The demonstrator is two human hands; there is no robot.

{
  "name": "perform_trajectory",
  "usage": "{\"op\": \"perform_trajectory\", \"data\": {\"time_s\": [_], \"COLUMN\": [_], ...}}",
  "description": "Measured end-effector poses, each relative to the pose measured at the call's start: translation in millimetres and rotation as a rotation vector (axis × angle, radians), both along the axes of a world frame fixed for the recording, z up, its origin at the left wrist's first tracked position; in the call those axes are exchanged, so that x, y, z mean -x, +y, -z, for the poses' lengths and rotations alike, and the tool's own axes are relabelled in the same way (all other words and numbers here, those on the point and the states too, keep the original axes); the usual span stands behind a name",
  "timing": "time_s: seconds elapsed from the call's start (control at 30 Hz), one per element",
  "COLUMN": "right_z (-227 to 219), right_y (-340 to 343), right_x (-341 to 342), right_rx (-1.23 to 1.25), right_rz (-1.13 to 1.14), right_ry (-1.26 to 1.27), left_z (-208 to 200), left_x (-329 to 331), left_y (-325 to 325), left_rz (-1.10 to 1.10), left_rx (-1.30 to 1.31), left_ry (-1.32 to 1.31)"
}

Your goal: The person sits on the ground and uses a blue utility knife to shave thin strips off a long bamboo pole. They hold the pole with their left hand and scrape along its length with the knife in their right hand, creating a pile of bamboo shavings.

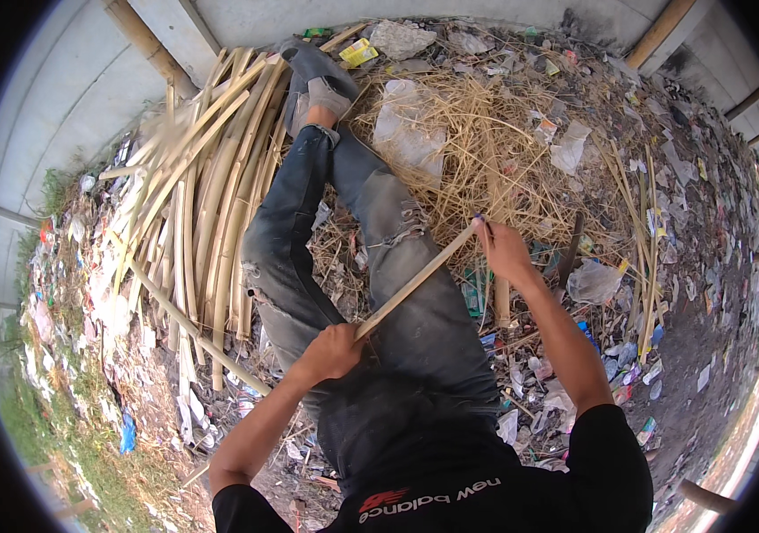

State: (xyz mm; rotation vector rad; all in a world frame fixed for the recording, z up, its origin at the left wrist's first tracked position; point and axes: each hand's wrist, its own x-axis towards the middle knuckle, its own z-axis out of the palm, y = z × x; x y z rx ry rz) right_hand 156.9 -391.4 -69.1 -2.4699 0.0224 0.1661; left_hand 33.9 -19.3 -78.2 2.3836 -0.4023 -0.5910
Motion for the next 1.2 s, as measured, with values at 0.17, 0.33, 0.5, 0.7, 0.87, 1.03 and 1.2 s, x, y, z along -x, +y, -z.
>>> {"op": "perform_trajectory", "data": {"time_s": [0.17,0.33,0.5,0.7,0.87,1.03,1.2], "right_z": [4,-9,-10,14,-1,32,-97], "right_y": [-7,-8,40,-9,47,-46,-85], "right_x": [-6,35,72,20,64,-6,8], "right_rx": [-0.045,-0.062,-0.05,0.007,0.05,-0.04,-1.236], "right_rz": [0.051,0.01,-0.23,0.072,-0.395,0.16,0.144], "right_ry": [-0.079,-0.119,-0.234,-0.012,-0.041,-0.156,-0.322], "left_z": [-14,-12,0,-28,-13,-31,-15], "left_x": [0,14,6,-5,-5,-13,-13], "left_y": [4,11,1,-1,3,8,16], "left_rz": [-0.008,-0.017,-0.019,-0.055,-0.063,-0.057,-0.073], "left_rx": [0.006,0.002,-0.006,-0.031,-0.022,-0.043,0.022], "left_ry": [0.087,0.113,0.111,0.298,0.362,0.522,0.608]}}
